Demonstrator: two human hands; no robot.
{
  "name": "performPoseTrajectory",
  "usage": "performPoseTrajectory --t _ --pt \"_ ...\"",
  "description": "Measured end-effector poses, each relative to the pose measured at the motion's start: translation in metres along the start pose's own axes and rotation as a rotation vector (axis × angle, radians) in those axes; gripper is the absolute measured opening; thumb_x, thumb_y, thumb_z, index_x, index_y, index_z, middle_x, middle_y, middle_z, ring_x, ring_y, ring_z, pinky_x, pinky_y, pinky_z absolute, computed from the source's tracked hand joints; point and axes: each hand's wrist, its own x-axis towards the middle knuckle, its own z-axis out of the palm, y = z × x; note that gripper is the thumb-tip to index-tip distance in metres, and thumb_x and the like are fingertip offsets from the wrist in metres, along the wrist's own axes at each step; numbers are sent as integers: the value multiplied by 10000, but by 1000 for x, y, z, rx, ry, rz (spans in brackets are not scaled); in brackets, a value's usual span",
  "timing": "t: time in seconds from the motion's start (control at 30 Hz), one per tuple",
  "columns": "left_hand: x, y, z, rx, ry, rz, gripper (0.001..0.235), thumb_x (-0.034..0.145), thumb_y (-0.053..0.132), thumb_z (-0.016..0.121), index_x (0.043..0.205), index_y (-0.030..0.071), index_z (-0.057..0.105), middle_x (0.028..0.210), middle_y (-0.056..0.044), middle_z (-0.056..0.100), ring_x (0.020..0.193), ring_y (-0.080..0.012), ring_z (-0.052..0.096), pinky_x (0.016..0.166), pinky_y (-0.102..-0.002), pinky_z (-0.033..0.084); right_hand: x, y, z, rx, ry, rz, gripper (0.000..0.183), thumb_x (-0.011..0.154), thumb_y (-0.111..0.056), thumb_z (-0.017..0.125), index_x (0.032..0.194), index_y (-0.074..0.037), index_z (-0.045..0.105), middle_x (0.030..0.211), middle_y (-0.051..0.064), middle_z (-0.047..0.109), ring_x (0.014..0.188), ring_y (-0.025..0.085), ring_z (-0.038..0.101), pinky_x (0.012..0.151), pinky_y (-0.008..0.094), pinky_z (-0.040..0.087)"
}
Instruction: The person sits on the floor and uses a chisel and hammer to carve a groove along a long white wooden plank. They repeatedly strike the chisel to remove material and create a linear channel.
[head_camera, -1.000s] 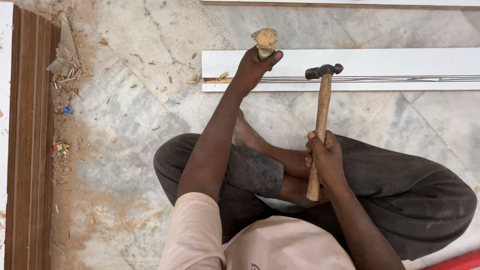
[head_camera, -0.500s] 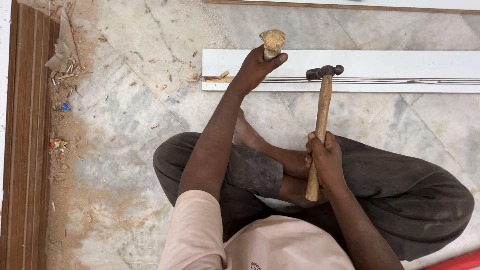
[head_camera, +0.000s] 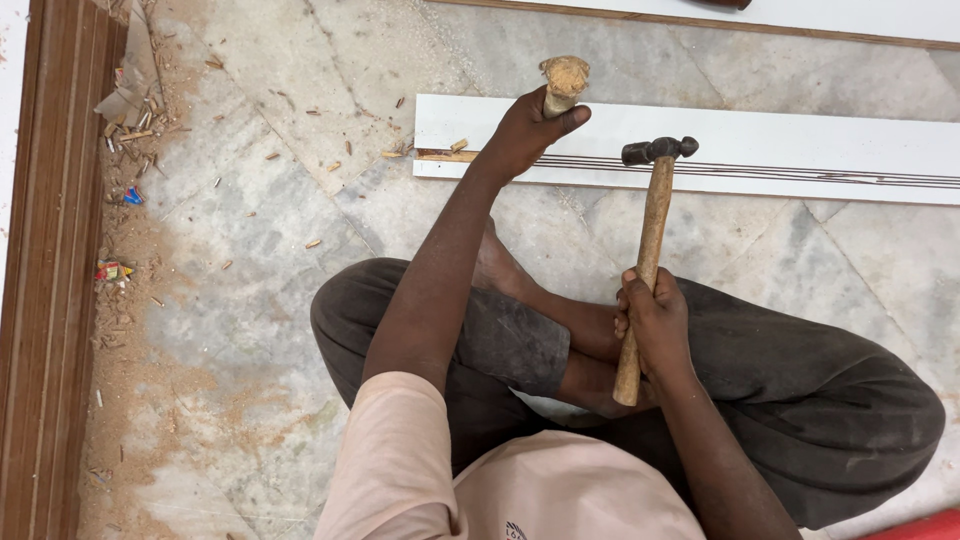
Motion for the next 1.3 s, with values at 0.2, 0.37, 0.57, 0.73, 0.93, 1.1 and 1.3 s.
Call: performPoseTrajectory --t 0.2,0.37,0.57,0.73,0.93,1.1,1.3 --pt "15 -8 5 -105 116 52 518 908 590 721 1016 85 677 805 13 629 767 -105 539 750 -318 516 0 0 2 -12 9 4 202 1019 -258 604 1005 -67 538 731 45 565 499 111 514 446 272 452" --pt "20 -12 -8 -158 80 11 506 886 595 744 961 105 639 729 43 565 686 -86 500 650 -285 491 -1 0 2 -28 8 -4 198 1016 -259 600 1012 -70 544 736 41 569 500 106 513 447 267 453" --pt "8 -6 -7 -28 -53 8 587 871 600 740 1118 75 648 943 -21 693 927 -143 635 859 -349 542 3 -3 2 -23 11 -3 216 1024 -273 602 1002 -72 528 716 38 565 494 107 509 439 265 441" --pt "-1 -2 -4 -32 -46 -9 631 871 581 729 1245 80 645 1137 -68 753 1144 -198 671 1034 -415 526 -4 -29 1 -44 -32 -91 239 1040 -293 591 991 -71 516 705 33 559 502 98 514 441 265 450" --pt "-4 -7 2 -76 -69 -14 592 879 525 760 1265 89 649 1157 -56 747 1150 -185 671 1041 -396 535 -32 -97 -9 -283 -58 -436 167 1083 -217 574 1024 -64 545 714 20 545 526 78 521 465 260 456" --pt "-5 -5 5 -72 -93 -1 578 891 506 762 1273 88 645 1149 -51 747 1124 -174 670 1021 -385 538 -42 -132 -6 -465 -63 -580 155 1083 -200 573 1055 -49 547 662 13 569 512 82 556 461 257 460" --pt "2 0 11 37 -17 32 603 907 538 716 1290 82 622 1113 -46 754 1090 -180 677 990 -384 532 -25 -131 -1 -437 -101 -457 197 1069 -240 591 1065 -44 573 649 10 568 499 81 559 453 261 455"
